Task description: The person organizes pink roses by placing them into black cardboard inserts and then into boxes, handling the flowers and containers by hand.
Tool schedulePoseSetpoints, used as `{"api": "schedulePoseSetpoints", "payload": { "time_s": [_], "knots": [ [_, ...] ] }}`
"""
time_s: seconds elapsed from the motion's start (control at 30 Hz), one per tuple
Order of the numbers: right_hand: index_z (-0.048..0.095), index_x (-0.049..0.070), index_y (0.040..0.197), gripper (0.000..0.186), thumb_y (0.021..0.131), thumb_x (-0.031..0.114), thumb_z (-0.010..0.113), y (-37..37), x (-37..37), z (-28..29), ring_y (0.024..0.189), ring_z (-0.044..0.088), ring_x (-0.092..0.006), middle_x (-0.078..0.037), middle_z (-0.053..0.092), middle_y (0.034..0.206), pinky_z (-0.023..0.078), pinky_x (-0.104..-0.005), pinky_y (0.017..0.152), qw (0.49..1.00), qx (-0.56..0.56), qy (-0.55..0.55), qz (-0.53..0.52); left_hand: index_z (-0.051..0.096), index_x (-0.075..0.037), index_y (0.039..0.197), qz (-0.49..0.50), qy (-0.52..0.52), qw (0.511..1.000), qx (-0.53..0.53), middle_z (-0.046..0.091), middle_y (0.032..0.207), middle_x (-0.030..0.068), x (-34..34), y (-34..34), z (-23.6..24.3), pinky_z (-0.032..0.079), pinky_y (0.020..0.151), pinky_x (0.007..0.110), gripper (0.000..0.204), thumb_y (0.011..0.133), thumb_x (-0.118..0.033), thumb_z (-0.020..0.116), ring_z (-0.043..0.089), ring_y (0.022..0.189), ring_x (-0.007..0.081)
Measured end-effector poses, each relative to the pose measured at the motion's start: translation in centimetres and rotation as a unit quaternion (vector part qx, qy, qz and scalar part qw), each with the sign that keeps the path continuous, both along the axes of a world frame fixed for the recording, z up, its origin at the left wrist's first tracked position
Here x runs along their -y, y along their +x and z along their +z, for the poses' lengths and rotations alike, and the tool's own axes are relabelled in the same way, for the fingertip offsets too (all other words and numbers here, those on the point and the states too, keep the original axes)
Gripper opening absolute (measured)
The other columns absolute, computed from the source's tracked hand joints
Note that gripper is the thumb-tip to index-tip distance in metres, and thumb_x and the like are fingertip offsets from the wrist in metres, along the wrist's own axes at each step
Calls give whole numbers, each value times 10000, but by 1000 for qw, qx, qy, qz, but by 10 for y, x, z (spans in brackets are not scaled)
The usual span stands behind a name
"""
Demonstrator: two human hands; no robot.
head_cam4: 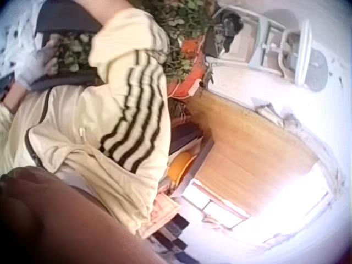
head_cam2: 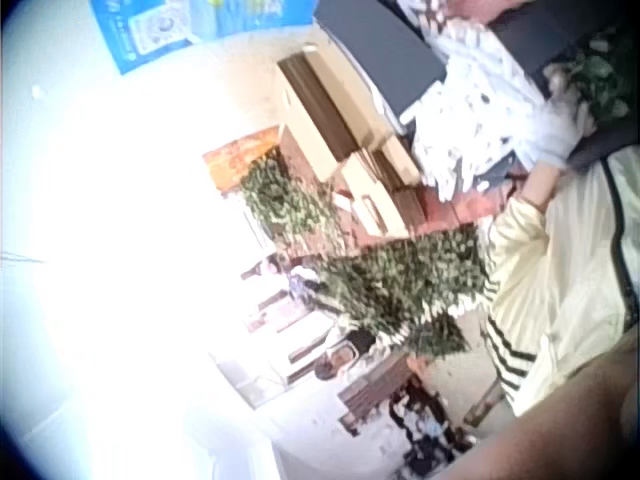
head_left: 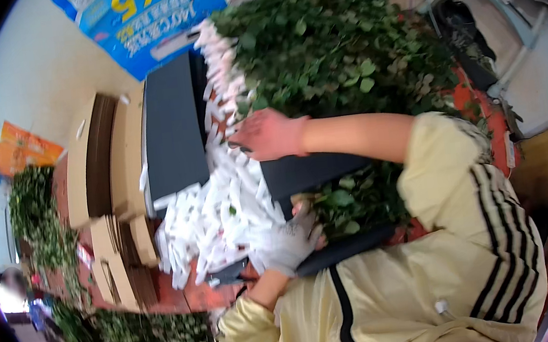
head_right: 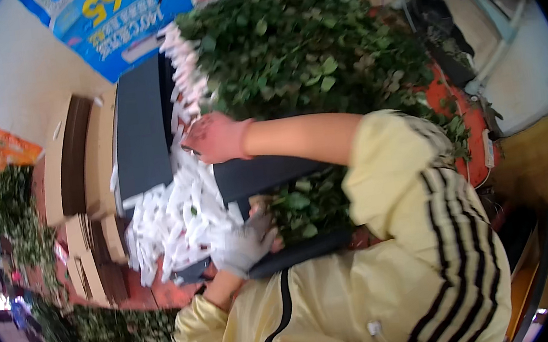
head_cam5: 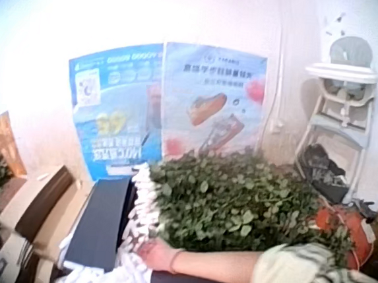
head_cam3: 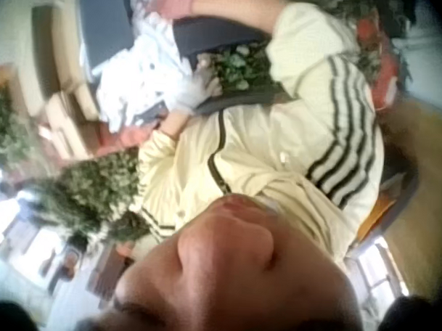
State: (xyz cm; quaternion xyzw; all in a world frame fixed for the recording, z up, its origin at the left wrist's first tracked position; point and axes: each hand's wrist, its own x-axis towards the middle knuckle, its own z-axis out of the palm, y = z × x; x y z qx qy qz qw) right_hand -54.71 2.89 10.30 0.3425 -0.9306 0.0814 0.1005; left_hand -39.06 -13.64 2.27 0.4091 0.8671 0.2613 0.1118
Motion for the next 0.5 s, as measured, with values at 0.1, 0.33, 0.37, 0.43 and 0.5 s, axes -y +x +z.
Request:
{"api": "schedulePoseSetpoints", "payload": {
  "time_s": [0.1,0.33,0.37,0.43,0.5],
  "knots": [
    [587,110,989,228,819,216,478,-73,22,-75,977,571,-201,-34,615,973,458,-337,773,961,-38,271,-31,580,-87,1135,10,-3,1000,25,563,1183,129,11,1,-12,488,761,391,383,850,-337,525,614,926,290],
    [593,108,975,227,753,145,561,-75,16,-45,880,617,-186,-2,633,976,480,-324,669,950,-53,306,18,584,-119,1154,17,-22,998,59,579,1171,137,13,-8,7,489,789,386,400,844,-363,524,604,972,294],
    [589,115,1017,238,798,122,497,-80,-10,-38,852,618,-184,-20,631,956,474,-348,645,953,-70,293,-7,540,-82,1169,-18,-59,994,95,551,1183,165,2,-11,26,478,777,423,406,849,-329,503,602,935,334],
    [572,165,1006,221,835,151,432,-78,-35,0,739,590,-195,-16,599,860,463,-330,606,958,-152,222,-100,546,-80,1148,-25,-62,994,81,565,1143,167,-2,-12,30,476,769,426,389,850,-325,498,604,918,336],
    [597,181,1056,294,823,148,421,-79,-54,81,795,610,-201,-39,599,895,478,-318,643,953,-174,149,-200,552,-78,1126,-24,-63,995,68,580,1103,169,-1,-13,31,474,760,429,373,850,-322,493,607,901,338]
  ]
}}
